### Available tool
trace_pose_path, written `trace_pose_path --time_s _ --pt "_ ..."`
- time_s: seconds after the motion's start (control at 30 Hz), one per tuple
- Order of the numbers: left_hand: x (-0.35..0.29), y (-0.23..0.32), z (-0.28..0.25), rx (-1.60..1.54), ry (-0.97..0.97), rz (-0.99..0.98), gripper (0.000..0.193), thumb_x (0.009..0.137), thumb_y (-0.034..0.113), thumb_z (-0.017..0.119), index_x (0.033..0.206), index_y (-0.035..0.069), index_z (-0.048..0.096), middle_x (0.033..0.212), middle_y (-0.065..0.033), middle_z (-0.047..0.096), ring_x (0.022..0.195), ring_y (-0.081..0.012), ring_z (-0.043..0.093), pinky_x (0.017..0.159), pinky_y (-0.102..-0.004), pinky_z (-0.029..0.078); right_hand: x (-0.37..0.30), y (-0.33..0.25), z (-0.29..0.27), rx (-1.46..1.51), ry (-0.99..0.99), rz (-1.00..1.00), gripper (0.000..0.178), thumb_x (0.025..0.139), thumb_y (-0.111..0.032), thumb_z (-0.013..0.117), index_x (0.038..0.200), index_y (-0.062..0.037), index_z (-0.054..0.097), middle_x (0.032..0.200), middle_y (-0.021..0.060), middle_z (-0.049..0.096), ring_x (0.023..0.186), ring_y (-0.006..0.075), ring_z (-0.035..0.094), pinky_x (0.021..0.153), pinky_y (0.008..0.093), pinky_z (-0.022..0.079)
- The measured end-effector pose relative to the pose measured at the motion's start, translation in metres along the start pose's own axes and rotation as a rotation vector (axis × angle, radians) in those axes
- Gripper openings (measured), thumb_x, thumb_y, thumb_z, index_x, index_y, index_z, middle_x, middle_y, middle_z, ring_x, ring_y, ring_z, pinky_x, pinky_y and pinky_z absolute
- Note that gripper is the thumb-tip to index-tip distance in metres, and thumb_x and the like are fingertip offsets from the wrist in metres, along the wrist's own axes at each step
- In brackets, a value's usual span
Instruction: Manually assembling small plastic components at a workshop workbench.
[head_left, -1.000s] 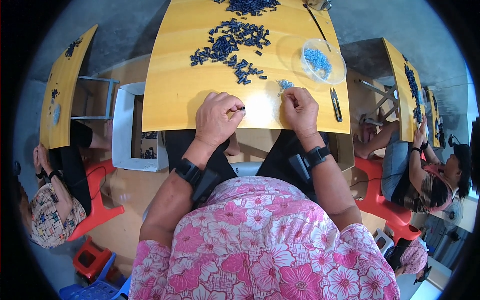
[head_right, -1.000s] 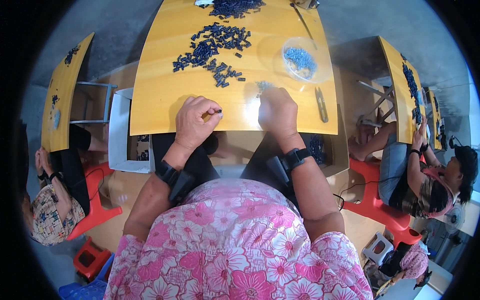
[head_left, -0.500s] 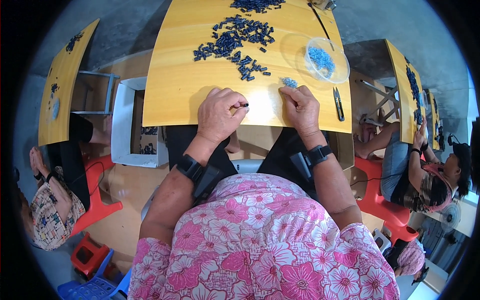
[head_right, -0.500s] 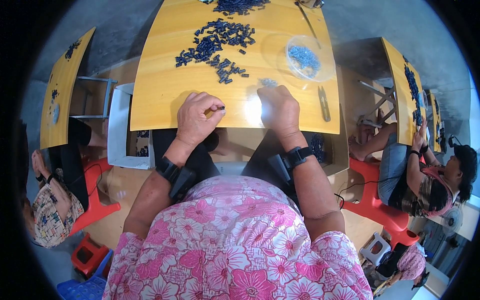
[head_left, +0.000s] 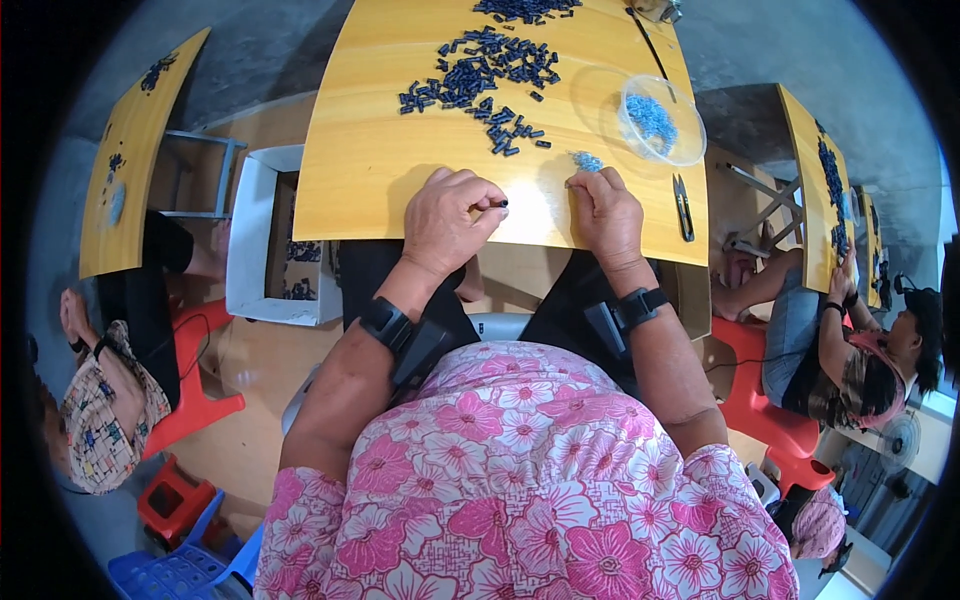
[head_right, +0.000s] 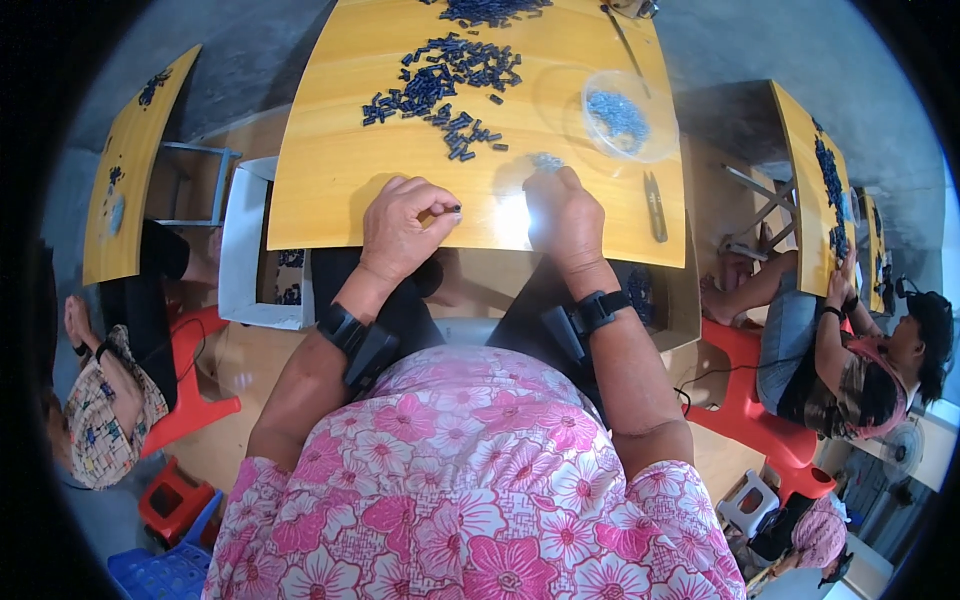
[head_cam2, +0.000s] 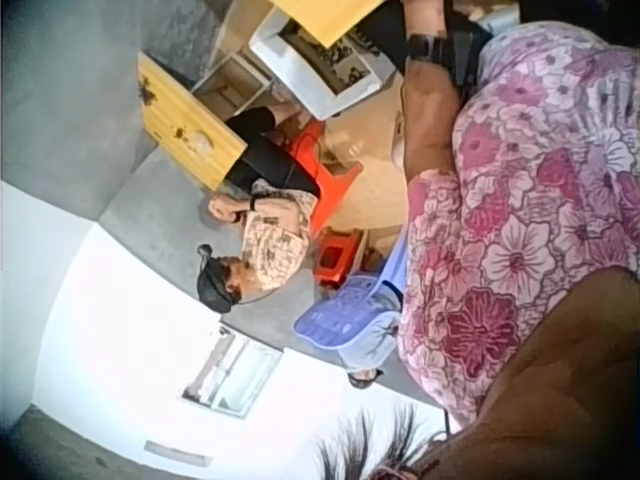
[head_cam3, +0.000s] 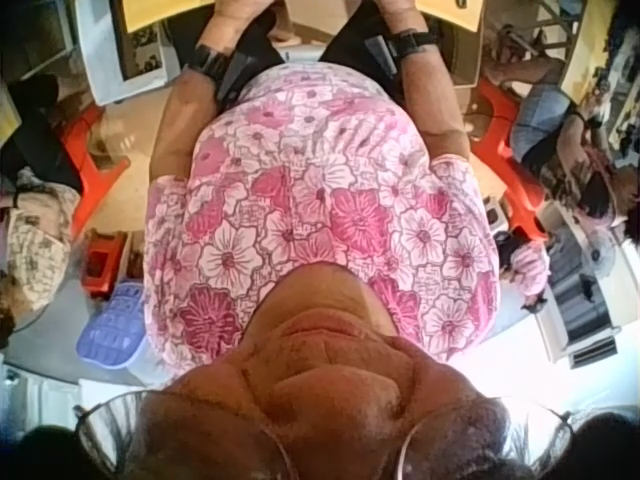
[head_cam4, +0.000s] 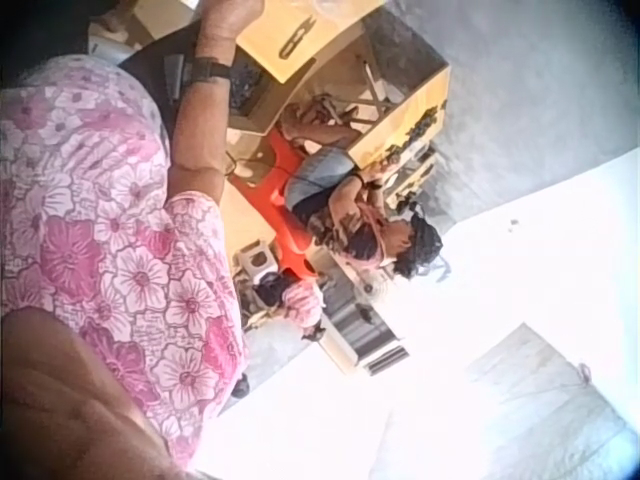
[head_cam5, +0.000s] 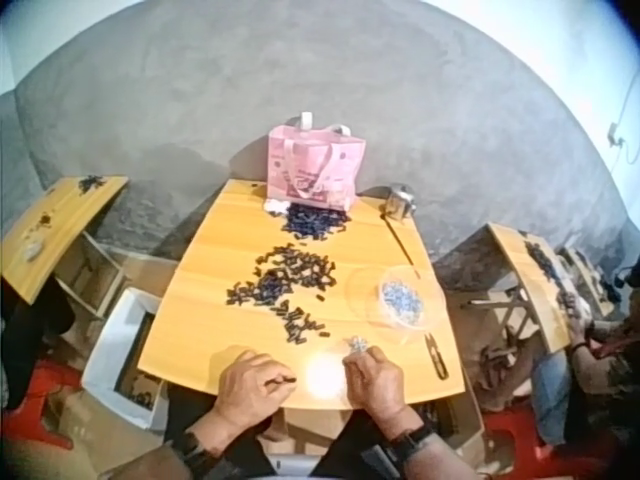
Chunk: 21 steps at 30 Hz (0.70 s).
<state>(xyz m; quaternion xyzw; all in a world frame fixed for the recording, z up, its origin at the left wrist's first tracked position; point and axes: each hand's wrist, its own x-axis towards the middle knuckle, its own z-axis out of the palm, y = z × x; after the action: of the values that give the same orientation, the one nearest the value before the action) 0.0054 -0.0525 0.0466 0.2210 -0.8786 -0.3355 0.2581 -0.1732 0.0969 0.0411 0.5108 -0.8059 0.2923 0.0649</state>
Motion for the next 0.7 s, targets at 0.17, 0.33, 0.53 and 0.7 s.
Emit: trace_pose_path --time_s 0.17,0.33,0.53,0.7 --pt "-0.001 0.001 -0.001 -0.027 -0.007 -0.021 0.008 0.070 0.016 0.076 0.075 0.014 0.070 0.073 0.0011 0.064 0.077 -0.0219 0.059 0.066 -0.0368 0.049 -0.002 0.000 0.007 -0.147 -0.038 -0.004 0.004 0.088 -0.012 0.063 0.090 -0.0124 0.060 0.085 0.0098 0.059 0.074 0.0321 0.063 0.061 0.0421 0.052" --pt "0.001 0.000 0.001 -0.015 -0.013 -0.013 0.009 0.071 0.016 0.076 0.076 0.012 0.070 0.073 0.0000 0.064 0.076 -0.0220 0.059 0.067 -0.0361 0.049 0.000 0.002 0.009 -0.225 -0.104 -0.029 0.005 0.089 -0.013 0.060 0.093 -0.0120 0.057 0.088 0.0097 0.059 0.075 0.0325 0.063 0.061 0.0428 0.052" --pt "0.000 0.001 -0.001 -0.007 -0.014 -0.037 0.009 0.071 0.016 0.076 0.076 0.012 0.070 0.073 0.0002 0.064 0.076 -0.0220 0.059 0.067 -0.0360 0.049 0.001 0.003 0.012 -0.215 -0.117 -0.028 0.005 0.089 -0.012 0.059 0.093 -0.0110 0.056 0.089 0.0110 0.060 0.078 0.0335 0.063 0.062 0.0435 0.052" --pt "0.000 0.000 -0.001 0.003 -0.018 -0.037 0.009 0.071 0.018 0.076 0.076 0.014 0.070 0.073 0.0015 0.065 0.077 -0.0214 0.059 0.066 -0.0365 0.050 0.006 -0.020 0.001 -0.155 -0.078 -0.124 0.006 0.089 -0.007 0.058 0.094 -0.0084 0.056 0.089 0.0119 0.060 0.079 0.0343 0.062 0.065 0.0435 0.051"
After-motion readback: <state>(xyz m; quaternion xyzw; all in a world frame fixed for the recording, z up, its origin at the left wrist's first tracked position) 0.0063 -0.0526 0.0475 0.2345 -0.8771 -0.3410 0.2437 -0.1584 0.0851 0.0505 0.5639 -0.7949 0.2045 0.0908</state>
